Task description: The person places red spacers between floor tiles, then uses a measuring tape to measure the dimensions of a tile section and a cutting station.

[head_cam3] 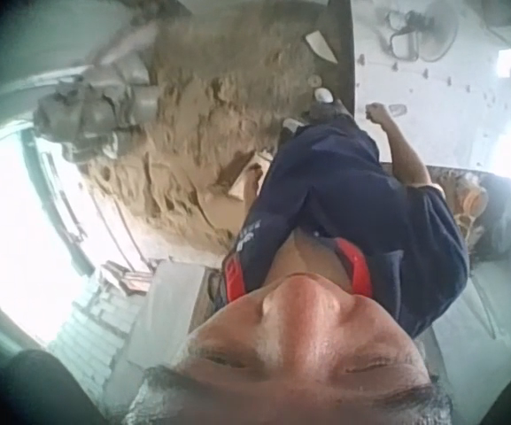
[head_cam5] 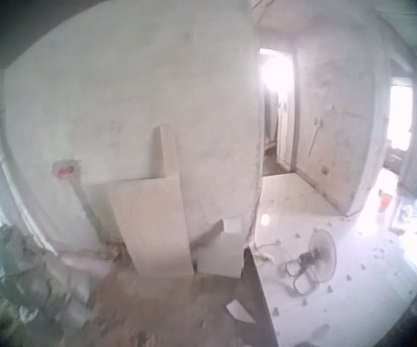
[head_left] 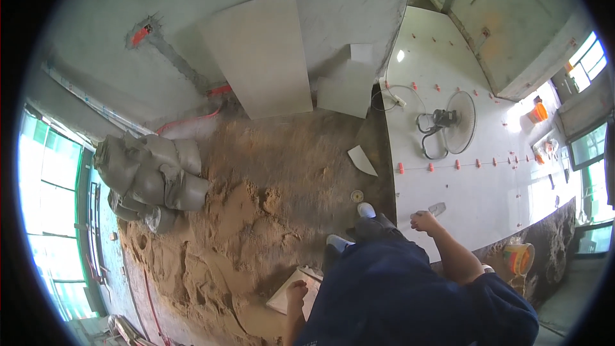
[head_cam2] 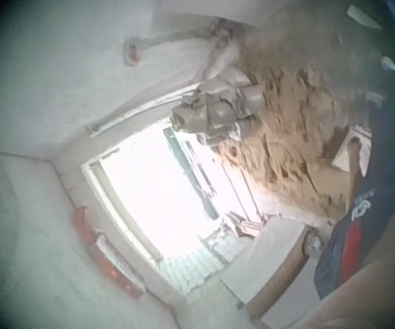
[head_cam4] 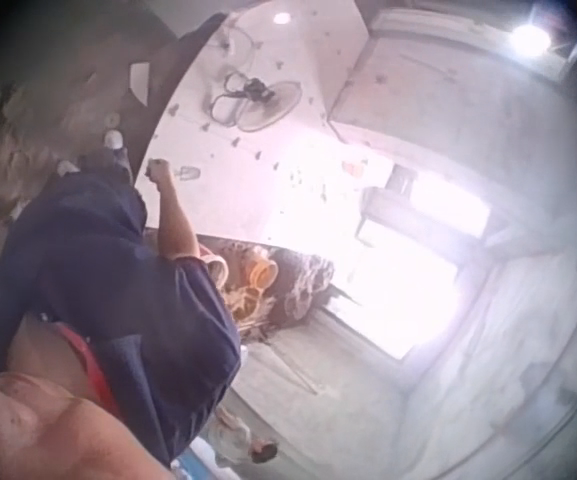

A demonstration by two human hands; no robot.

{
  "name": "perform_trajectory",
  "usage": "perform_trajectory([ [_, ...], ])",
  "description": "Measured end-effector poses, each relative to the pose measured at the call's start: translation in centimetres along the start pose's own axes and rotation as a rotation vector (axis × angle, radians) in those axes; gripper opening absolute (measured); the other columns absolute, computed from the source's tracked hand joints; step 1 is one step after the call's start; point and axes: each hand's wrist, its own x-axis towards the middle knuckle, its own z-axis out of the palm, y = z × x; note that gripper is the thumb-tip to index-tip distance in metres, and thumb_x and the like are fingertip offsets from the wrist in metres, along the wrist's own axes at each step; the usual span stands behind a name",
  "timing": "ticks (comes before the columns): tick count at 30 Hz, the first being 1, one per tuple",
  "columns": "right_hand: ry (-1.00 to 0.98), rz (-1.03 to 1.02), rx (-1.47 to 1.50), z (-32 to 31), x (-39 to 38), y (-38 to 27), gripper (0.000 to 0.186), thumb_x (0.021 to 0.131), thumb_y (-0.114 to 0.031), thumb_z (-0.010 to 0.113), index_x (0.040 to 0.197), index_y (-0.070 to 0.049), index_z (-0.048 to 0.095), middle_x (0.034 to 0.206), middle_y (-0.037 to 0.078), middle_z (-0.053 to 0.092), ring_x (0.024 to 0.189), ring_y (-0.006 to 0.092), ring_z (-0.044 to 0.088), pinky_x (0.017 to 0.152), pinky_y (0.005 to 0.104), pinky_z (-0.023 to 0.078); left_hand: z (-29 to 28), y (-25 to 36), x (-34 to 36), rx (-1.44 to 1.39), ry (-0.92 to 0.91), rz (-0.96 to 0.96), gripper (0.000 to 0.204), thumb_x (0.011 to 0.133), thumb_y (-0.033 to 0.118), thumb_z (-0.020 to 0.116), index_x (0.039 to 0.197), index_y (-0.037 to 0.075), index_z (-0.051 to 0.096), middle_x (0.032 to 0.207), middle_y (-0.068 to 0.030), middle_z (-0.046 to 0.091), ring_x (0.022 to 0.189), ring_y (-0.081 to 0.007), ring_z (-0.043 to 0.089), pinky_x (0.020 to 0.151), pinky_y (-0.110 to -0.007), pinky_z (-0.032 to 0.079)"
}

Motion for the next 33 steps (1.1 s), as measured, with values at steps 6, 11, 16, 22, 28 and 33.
perform_trajectory([
  [6, -0.003, 0.161, 0.130, -0.2, -0.2, 0.6, 0.018, 0.083, -0.023, 0.061, 0.079, -0.006, 0.057, 0.077, 0.004, 0.062, 0.067, 0.0157, 0.061, 0.056, 0.0300, 0.049, 0.8, 0.7, -0.6, -0.392, 0.007, -0.145, 0.028, 0.078, -0.007, 0.055, 0.106, -0.005, 0.058, 0.091, -0.0160, 0.062, 0.065, -0.0207, 0.059, 0.059, -0.031, 0.054],
  [11, -0.176, -0.091, -0.212, -1.9, 1.7, 4.0, 0.018, 0.071, -0.020, 0.068, 0.079, -0.011, 0.055, 0.078, 0.001, 0.060, 0.078, 0.0198, 0.059, 0.065, 0.0340, 0.049, 0.4, -0.4, 0.2, -0.340, -0.012, -0.124, 0.029, 0.079, -0.005, 0.055, 0.109, -0.004, 0.057, 0.090, -0.0158, 0.063, 0.067, -0.0211, 0.061, 0.060, -0.032, 0.055],
  [16, -0.169, -0.352, -0.597, -1.9, 2.8, 5.4, 0.020, 0.070, -0.016, 0.069, 0.082, -0.011, 0.054, 0.075, 0.002, 0.058, 0.073, 0.0206, 0.058, 0.060, 0.0332, 0.047, 0.4, -2.1, 1.8, -0.286, -0.059, -0.024, 0.030, 0.082, -0.003, 0.051, 0.111, -0.002, 0.057, 0.093, -0.0143, 0.066, 0.083, -0.0216, 0.065, 0.062, -0.031, 0.056],
  [22, -0.109, -0.206, -0.180, -2.0, 3.5, 4.8, 0.010, 0.080, -0.011, 0.061, 0.078, -0.004, 0.053, 0.066, 0.007, 0.054, 0.054, 0.0158, 0.054, 0.042, 0.0254, 0.041, 1.3, -1.3, 1.1, -0.318, 0.081, -0.062, 0.024, 0.080, 0.000, 0.050, 0.100, 0.000, 0.065, 0.090, -0.0115, 0.065, 0.079, -0.0194, 0.063, 0.062, -0.031, 0.056],
  [28, -0.143, -0.106, -0.230, -0.9, 3.1, 0.1, 0.018, 0.085, -0.021, 0.059, 0.085, -0.003, 0.057, 0.075, 0.010, 0.062, 0.063, 0.0196, 0.064, 0.052, 0.0286, 0.050, 0.6, -3.3, 0.6, -0.437, 0.060, 0.001, 0.026, 0.081, -0.002, 0.052, 0.106, -0.001, 0.062, 0.101, -0.0116, 0.061, 0.094, -0.0211, 0.060, 0.073, -0.035, 0.056],
  [33, -0.088, 0.059, -0.023, 1.5, 2.6, -4.3, 0.016, 0.083, -0.019, 0.059, 0.083, -0.002, 0.057, 0.075, 0.009, 0.061, 0.062, 0.0169, 0.063, 0.050, 0.0272, 0.048, 0.3, -4.9, 0.3, -0.404, 0.112, 0.010, 0.024, 0.082, 0.002, 0.054, 0.105, 0.000, 0.063, 0.099, -0.0105, 0.062, 0.091, -0.0198, 0.061, 0.073, -0.034, 0.055],
])
